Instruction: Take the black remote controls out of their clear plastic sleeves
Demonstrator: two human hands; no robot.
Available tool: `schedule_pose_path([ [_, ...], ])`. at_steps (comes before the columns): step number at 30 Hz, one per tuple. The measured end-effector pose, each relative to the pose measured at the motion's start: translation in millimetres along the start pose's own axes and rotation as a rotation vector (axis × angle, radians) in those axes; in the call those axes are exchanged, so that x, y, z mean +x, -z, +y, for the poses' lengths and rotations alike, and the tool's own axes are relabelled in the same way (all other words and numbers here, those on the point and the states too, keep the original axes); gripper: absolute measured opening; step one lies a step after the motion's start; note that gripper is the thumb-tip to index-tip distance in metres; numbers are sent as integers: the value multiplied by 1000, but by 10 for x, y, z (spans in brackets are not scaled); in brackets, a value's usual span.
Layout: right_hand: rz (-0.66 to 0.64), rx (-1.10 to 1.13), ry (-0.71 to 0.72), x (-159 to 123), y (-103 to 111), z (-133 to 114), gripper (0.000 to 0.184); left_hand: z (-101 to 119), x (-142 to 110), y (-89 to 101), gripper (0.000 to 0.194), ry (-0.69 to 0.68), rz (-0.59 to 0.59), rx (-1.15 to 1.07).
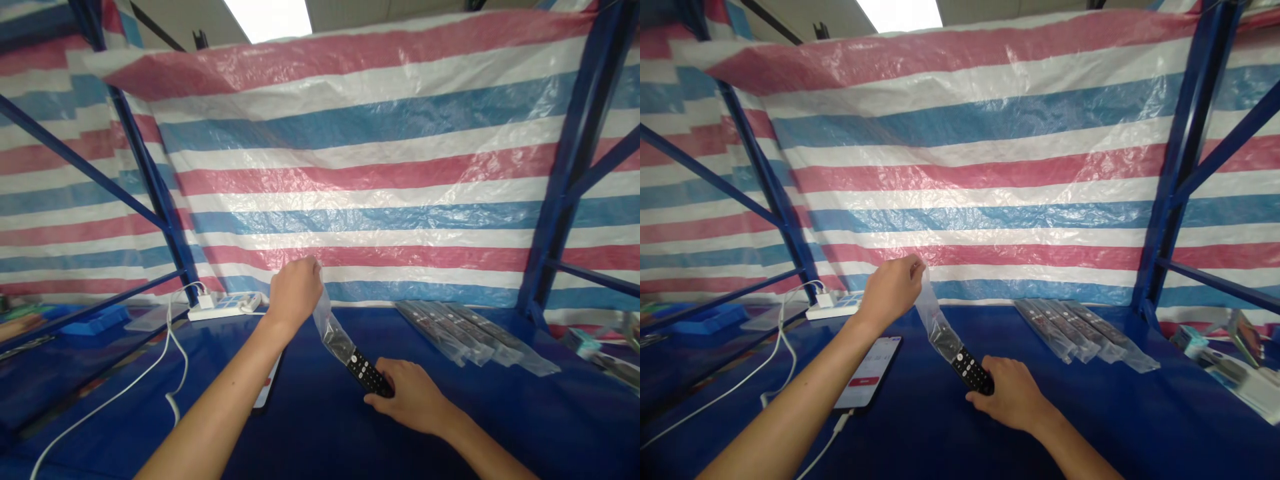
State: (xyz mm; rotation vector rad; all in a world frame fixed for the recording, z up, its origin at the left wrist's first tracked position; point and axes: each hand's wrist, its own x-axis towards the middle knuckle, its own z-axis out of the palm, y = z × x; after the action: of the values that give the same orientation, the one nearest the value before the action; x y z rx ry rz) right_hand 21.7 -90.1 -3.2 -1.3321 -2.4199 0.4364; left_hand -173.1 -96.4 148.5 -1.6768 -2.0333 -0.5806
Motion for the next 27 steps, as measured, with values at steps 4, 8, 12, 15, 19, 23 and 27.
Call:
schedule_pose_path([
  [4, 7, -34, -22, 18, -6, 26, 20, -81, -23, 169, 26, -34, 108, -71],
  [8, 26, -87, -87, 55, 25, 130, 20, -295, 28, 330, 25, -120, 258, -398],
  [12, 72, -80, -194, 98, 114, 240, 23, -572, 177, 155, 27, -6, 192, -758],
  [15, 159, -30, -246, 115, 217, 264, 27, -697, 179, -337, 31, 67, -87, -812],
  [19, 205, 36, -208, 109, 278, 177, 30, -682, -71, -1136, 27, 24, -449, -611],
  [23, 90, 31, -109, 84, 149, 1, 26, -657, -300, -1567, 19, 33, -528, -530],
  [27, -16, -10, -35, 62, -72, -142, 21, -759, -313, -1632, 21, 9, -569, -481],
])
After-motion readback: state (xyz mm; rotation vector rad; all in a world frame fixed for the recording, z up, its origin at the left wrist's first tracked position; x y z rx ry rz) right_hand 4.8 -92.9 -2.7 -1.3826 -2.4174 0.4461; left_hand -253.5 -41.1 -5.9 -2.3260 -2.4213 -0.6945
